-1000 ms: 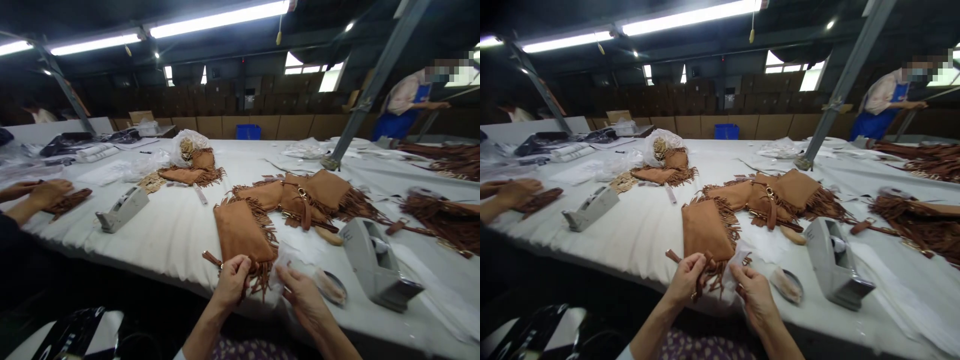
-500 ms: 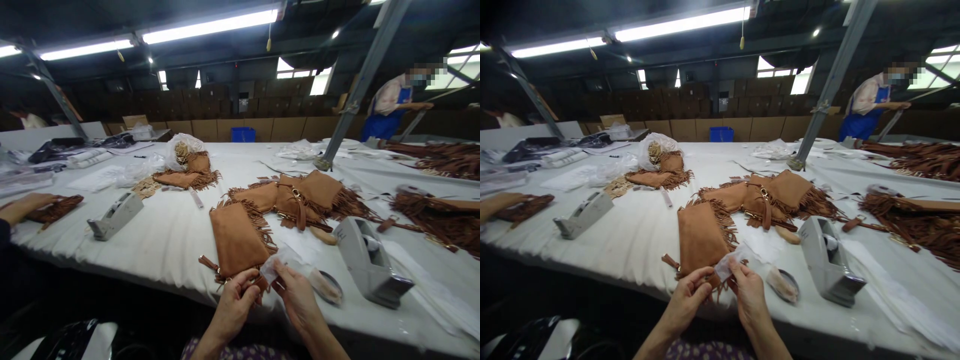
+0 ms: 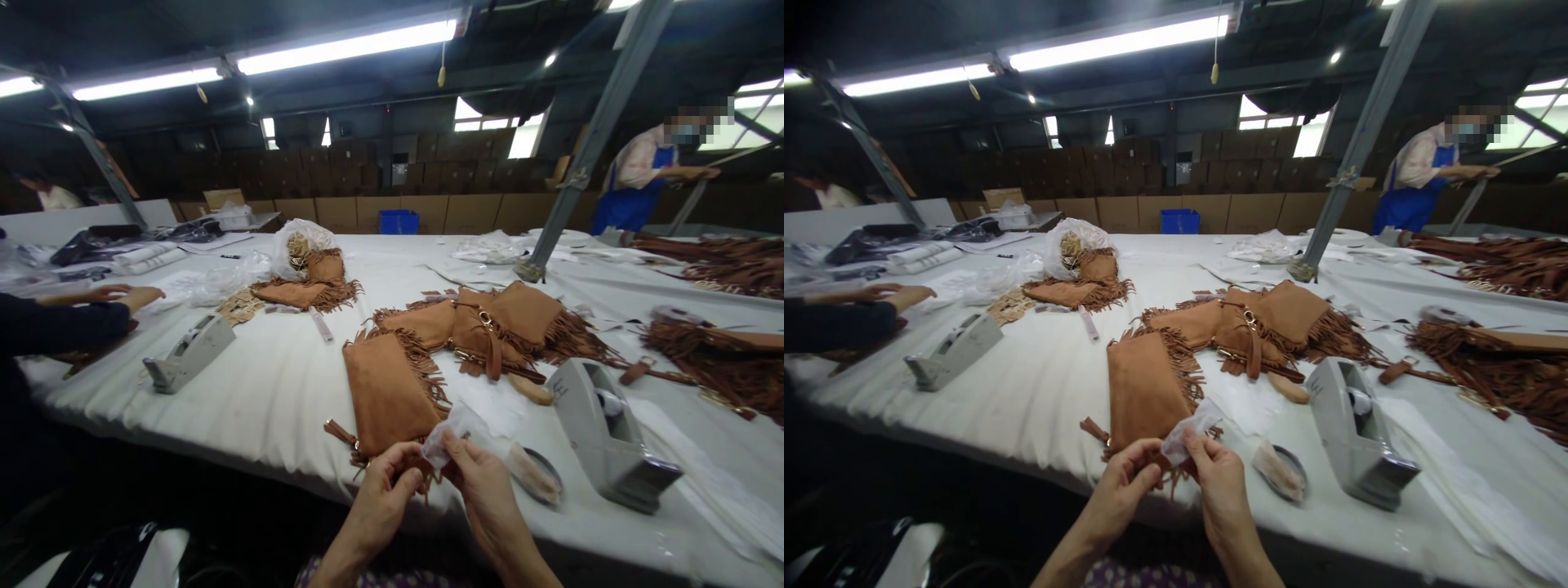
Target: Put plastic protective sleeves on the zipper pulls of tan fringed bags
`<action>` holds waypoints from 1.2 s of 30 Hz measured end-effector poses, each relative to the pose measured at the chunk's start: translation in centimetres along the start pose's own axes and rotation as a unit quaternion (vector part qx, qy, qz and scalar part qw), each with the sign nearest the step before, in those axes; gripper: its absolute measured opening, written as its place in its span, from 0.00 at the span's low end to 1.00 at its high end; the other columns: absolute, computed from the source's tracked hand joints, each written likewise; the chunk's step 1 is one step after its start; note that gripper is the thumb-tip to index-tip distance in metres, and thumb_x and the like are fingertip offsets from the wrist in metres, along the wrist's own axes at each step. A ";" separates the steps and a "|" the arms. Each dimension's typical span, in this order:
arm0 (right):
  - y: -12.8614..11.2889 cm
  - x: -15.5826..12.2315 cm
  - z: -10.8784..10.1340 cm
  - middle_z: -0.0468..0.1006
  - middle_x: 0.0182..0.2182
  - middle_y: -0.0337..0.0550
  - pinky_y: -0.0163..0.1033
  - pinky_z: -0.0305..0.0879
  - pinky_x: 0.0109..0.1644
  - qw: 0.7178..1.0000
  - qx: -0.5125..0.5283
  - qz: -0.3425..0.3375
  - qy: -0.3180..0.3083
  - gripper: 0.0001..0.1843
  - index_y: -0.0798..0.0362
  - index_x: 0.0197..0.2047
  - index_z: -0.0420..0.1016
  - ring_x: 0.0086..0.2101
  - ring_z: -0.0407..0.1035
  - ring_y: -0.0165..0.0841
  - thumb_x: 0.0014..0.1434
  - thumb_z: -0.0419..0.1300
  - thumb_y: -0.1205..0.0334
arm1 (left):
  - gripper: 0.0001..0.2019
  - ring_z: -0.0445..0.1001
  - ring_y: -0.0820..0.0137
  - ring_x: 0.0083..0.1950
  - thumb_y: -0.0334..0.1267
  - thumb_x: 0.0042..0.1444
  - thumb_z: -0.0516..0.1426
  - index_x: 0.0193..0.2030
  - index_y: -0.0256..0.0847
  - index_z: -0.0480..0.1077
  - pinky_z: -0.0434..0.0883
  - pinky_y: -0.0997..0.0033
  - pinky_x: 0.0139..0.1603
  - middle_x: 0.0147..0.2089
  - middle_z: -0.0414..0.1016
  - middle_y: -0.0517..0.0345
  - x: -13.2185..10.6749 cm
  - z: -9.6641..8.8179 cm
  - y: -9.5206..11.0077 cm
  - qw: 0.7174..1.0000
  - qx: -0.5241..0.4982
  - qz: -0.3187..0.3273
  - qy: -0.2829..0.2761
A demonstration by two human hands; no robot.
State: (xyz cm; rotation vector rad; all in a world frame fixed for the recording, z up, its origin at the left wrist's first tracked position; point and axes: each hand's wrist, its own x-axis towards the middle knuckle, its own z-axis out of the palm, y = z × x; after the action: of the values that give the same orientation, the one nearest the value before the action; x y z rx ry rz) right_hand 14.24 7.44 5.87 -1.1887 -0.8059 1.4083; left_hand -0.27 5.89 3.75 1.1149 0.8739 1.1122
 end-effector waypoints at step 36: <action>-2.8 -3.3 1.2 0.80 0.25 0.41 0.37 0.69 0.33 0.885 -0.396 -0.232 -0.085 0.16 0.52 0.27 0.80 0.27 0.73 0.36 0.55 0.60 0.49 | 0.11 0.66 0.79 0.18 0.42 0.60 0.50 0.40 0.41 0.70 0.62 0.81 0.15 0.35 0.67 0.59 -2.2 -3.4 -2.1 0.980 0.196 0.007 -0.041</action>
State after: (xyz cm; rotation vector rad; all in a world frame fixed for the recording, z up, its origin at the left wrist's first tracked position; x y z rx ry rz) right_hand 13.71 4.97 9.54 -1.3367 -1.7702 0.7840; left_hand -3.54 4.39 0.85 1.4810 1.0490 0.9196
